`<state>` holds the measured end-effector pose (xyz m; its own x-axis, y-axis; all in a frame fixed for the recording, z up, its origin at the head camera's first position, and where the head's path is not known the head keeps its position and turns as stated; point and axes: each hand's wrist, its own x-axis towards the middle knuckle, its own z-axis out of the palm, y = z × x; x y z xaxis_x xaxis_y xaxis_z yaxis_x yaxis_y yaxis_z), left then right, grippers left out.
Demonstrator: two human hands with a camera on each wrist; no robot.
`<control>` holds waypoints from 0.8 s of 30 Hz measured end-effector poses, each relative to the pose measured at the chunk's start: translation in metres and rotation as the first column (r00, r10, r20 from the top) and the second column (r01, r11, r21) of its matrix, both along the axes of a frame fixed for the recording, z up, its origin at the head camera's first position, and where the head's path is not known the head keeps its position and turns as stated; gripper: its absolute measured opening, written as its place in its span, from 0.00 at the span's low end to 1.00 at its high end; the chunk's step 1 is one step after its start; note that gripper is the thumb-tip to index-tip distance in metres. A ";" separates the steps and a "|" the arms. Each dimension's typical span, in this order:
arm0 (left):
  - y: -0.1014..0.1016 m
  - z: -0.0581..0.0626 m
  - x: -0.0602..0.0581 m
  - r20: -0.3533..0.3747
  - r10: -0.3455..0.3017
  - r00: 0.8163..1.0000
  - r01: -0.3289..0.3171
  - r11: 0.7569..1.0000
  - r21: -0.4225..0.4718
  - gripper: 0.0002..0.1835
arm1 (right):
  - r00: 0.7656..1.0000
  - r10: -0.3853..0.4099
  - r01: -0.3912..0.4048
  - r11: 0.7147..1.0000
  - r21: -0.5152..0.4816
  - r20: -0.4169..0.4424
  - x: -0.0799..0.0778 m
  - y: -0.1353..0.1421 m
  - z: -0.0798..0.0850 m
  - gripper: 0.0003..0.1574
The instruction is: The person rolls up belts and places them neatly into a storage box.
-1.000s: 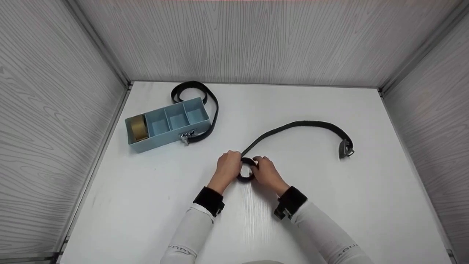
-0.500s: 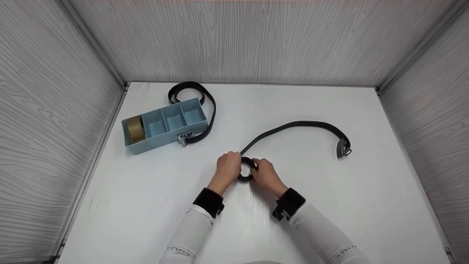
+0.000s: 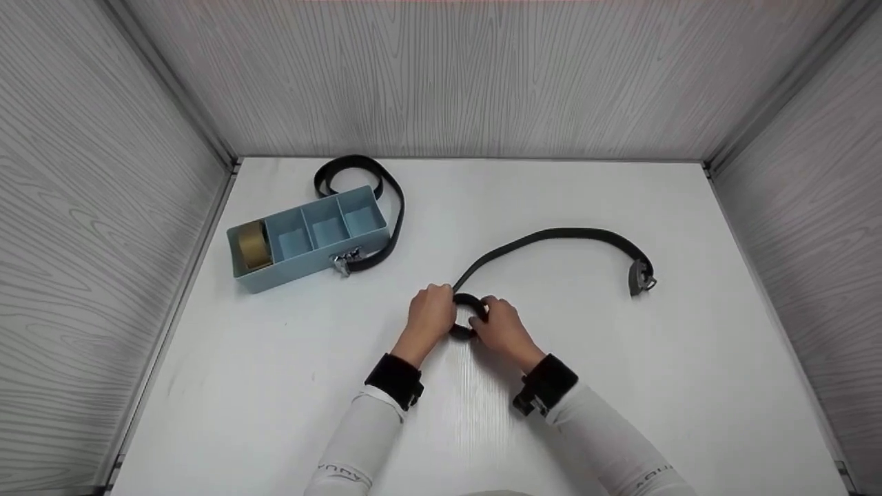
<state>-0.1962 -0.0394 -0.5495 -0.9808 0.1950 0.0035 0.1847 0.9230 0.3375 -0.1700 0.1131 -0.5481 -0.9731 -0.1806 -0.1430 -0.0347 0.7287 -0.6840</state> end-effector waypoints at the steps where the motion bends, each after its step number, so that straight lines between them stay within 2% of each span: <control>1: 0.000 0.000 0.001 0.003 0.003 1.000 -0.003 1.000 0.003 0.05 | 1.000 -0.006 0.006 1.000 0.005 -0.002 0.001 0.000 0.000 0.20; 9: -0.002 0.002 0.004 -0.039 -0.003 0.999 0.002 1.000 -0.014 0.06 | 0.999 0.000 0.001 1.000 0.009 -0.049 -0.001 0.000 0.000 0.16; 18: -0.004 0.001 0.004 0.021 -0.044 0.999 0.045 0.998 -0.033 0.06 | 0.990 0.097 -0.095 0.995 0.023 -0.102 -0.004 0.001 -0.002 0.19; 21: -0.003 0.000 0.004 0.017 -0.045 0.999 0.045 0.999 -0.021 0.05 | 0.989 0.106 -0.104 0.994 0.026 -0.105 -0.005 0.004 -0.003 0.19; 24: -0.002 -0.001 0.006 0.017 -0.032 0.999 0.032 0.999 0.008 0.04 | 0.994 0.091 -0.091 0.996 0.009 -0.061 -0.004 0.008 -0.002 0.21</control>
<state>-0.1905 -0.0411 -0.5503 -0.9740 0.2265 -0.0114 0.2084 0.9139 0.3482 -0.1735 0.1211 -0.5501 -0.9596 -0.2681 -0.0853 -0.1425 0.7245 -0.6744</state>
